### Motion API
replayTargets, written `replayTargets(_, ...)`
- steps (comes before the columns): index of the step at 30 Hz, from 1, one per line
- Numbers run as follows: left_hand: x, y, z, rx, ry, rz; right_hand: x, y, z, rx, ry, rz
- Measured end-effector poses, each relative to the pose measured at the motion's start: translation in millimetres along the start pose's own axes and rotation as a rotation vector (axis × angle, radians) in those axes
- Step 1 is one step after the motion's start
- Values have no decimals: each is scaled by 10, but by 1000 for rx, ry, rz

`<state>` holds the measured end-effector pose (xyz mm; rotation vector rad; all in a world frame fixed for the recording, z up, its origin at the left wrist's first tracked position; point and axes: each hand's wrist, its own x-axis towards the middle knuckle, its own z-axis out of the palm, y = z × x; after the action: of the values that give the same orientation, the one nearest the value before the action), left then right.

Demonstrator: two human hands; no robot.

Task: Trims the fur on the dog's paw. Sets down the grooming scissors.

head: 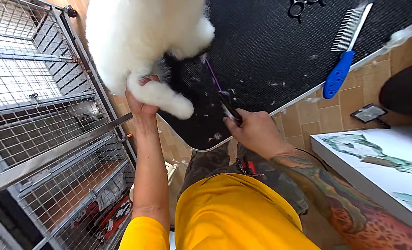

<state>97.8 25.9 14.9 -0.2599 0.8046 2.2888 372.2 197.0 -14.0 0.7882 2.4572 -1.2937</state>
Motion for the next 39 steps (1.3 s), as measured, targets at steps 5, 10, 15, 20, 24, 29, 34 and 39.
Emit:
replayTargets(5,-15,-8,-30,-32,22,-37,-25,144,-191,25,-98,36)
replayTargets(10,-45,-24,-3,-27,26,-57,27,64,-220,489,-499,-58)
replayTargets(15,-42,14,8,-81,-2,-83,18,-33,-143,273,-445,-278)
replayTargets(20,-64,3,-44,-73,-19,-99,44,-127,-171,136,-484,-315)
replayTargets(24,-77,-19,-63,-80,-18,-123,171,-155,-200,116,-538,-260)
replayTargets(29,-90,-5,-103,-86,-17,-122,258,-100,-205,140,-558,-300)
replayTargets(34,-101,7,-132,-89,-3,-115,312,-175,-177,191,-606,-265)
replayTargets(39,-116,12,-125,-61,2,-109,351,-160,-194,244,-659,-217)
